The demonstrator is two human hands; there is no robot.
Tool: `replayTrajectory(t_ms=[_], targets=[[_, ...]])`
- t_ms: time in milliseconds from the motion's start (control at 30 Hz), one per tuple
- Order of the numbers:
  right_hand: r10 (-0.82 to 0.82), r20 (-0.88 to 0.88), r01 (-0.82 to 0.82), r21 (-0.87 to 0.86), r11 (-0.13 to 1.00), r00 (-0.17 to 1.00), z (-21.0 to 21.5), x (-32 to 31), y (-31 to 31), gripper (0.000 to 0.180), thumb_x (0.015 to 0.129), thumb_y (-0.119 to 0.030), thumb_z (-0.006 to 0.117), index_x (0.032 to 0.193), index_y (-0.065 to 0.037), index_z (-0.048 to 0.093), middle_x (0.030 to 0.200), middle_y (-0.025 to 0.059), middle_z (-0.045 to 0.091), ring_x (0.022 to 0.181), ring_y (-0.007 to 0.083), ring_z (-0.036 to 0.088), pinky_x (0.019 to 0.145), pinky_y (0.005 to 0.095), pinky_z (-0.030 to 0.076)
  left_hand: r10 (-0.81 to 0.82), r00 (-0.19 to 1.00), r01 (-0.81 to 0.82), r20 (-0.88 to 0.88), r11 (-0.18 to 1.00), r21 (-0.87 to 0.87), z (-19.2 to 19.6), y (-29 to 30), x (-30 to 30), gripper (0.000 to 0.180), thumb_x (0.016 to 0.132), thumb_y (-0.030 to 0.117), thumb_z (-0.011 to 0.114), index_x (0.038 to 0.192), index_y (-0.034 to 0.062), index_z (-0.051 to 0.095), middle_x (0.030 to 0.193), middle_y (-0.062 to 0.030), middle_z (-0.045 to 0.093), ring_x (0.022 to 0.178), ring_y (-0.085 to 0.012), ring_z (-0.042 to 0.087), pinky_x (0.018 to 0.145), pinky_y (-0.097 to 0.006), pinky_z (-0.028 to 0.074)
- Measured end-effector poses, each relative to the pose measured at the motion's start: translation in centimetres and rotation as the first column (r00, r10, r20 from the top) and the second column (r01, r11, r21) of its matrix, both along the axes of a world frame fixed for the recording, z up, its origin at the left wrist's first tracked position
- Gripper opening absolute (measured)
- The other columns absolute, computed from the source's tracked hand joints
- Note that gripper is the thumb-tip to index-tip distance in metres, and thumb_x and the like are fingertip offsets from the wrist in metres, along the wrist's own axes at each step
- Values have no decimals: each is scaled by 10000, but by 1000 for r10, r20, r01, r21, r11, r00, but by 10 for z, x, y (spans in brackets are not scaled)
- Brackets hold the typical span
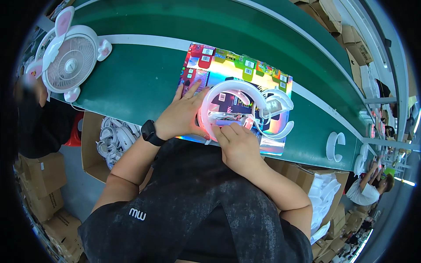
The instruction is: Assembling circular LED lighting fixtures by snapping plastic components together and managing internal wiring.
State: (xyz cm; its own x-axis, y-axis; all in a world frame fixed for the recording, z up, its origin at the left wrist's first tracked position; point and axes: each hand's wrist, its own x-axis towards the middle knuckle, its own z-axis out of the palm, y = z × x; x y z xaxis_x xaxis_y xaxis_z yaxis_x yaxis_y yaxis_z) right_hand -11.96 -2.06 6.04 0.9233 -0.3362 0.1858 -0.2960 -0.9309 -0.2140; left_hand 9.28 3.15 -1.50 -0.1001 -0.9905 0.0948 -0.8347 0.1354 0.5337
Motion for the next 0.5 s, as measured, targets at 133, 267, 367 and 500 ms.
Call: replayTrajectory(t_ms=[133,267,367,500], targets=[[48,-88,-46,31,998,995,5,-2,-1,450,667,-21,659,1115,-51,672,857,46,593,807,238,583,675,362,497,33,999,-33,-16,999,-33,-4,4,-5,1226,565,692,787,1454,-21,334,1491,-183,408,1449,-385,261,1157,-621,132],[125,-69,-119,87,989,990,7,-12,-16,437,660,-25,671,1091,-87,701,858,8,618,815,221,585,694,360,495,71,997,-73,-40,996,-54,-10,8,-8,1225,560,707,782,1443,-21,348,1482,-182,419,1446,-381,270,1154,-618,141],[140,-80,-134,78,988,987,15,-15,-20,420,656,-26,676,1065,-112,724,848,-7,631,831,214,589,721,370,491,88,994,-94,-66,991,-95,-15,8,-10,1230,547,718,781,1438,-17,358,1473,-182,431,1444,-378,276,1153,-615,144],[209,-138,-201,68,977,968,25,-14,-27,401,648,-38,678,1037,-113,737,856,-1,638,876,220,588,801,368,482,80,993,-89,-92,991,-101,-15,9,-10,1215,555,712,782,1441,-5,361,1470,-180,437,1443,-373,281,1154,-616,140]])
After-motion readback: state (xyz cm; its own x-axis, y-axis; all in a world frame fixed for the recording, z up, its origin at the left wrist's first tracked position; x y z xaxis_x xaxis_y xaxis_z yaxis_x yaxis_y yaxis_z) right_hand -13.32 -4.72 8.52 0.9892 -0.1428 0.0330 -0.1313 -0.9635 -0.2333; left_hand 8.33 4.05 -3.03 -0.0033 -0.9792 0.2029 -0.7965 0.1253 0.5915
